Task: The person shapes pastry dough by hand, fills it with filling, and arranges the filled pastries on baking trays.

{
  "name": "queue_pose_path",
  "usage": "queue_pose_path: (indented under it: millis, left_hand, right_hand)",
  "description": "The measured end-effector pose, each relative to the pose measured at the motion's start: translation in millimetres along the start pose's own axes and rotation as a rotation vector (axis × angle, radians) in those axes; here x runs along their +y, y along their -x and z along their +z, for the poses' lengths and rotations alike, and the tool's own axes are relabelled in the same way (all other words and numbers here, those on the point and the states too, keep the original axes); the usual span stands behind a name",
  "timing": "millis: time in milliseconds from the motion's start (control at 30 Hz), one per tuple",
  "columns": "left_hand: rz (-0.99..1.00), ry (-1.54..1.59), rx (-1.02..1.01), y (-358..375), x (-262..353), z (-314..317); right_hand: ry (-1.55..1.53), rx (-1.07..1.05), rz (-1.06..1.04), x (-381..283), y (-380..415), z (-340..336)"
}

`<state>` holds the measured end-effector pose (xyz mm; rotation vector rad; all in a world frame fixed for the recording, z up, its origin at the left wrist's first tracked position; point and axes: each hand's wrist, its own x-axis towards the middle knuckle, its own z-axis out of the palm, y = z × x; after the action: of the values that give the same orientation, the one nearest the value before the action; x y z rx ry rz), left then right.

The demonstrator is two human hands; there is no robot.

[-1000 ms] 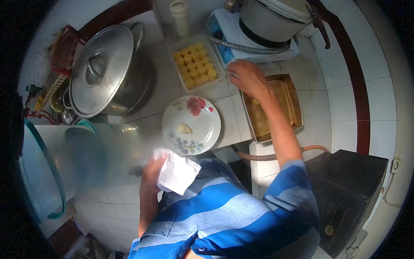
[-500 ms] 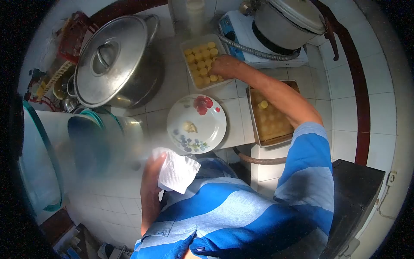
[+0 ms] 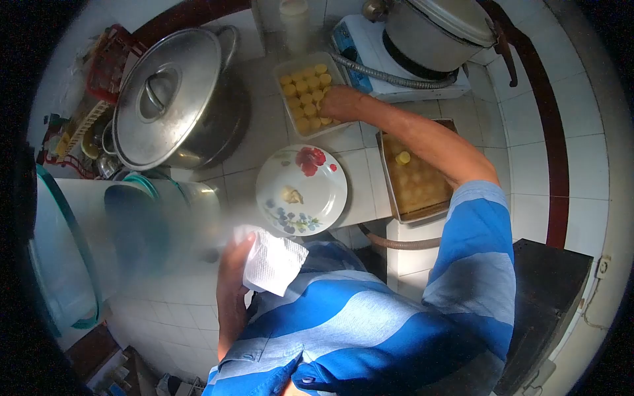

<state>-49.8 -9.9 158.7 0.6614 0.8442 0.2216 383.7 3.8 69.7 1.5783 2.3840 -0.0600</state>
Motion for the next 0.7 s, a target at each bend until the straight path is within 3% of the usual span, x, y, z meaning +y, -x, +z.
queue_pose_path:
  millis: [100,167,300,400,433,500,533,600,700]
  left_hand:
    - [0.003,0.005,-0.007,-0.3,0.5,-1.3]
    - [-0.003,0.009,-0.025,0.1,0.9,-2.4]
    - [-0.015,-0.042,-0.021,-0.1,0.8,0.4]
    - [-0.017,-0.055,-0.032,-4.7,0.8,-0.1]
    - [-0.018,-0.065,-0.042,-4.8,1.0,-1.3]
    - [-0.021,-0.126,-0.055,-7.7,1.3,-4.6]
    - [-0.026,-0.103,-0.076,-11.5,-2.1,-7.6]
    - [-0.032,-0.084,-0.1,-16.3,-5.1,-7.8]
    - [-0.042,-0.082,-0.133,-20.2,-2.7,-1.3]
  right_hand:
    - [0.046,-0.055,-0.022,-0.9,-0.4,0.9]
    - [-0.103,0.133,-0.011,-2.4,4.8,1.5]
    - [-0.295,0.274,0.179,-7.5,37.6,-27.8]
    - [-0.44,0.689,0.427,-25.5,78.3,-70.1]
    - [-0.442,0.684,0.436,-33.0,96.9,-67.4]
    - [-0.98,0.582,0.822,-47.8,134.6,-61.0]
    - [-0.978,0.584,0.83,-56.3,150.4,-52.9]
    - [-1.009,0.582,1.041,-72.0,176.0,-22.1]
    - [-0.889,0.628,1.114,-82.3,191.2,39.4]
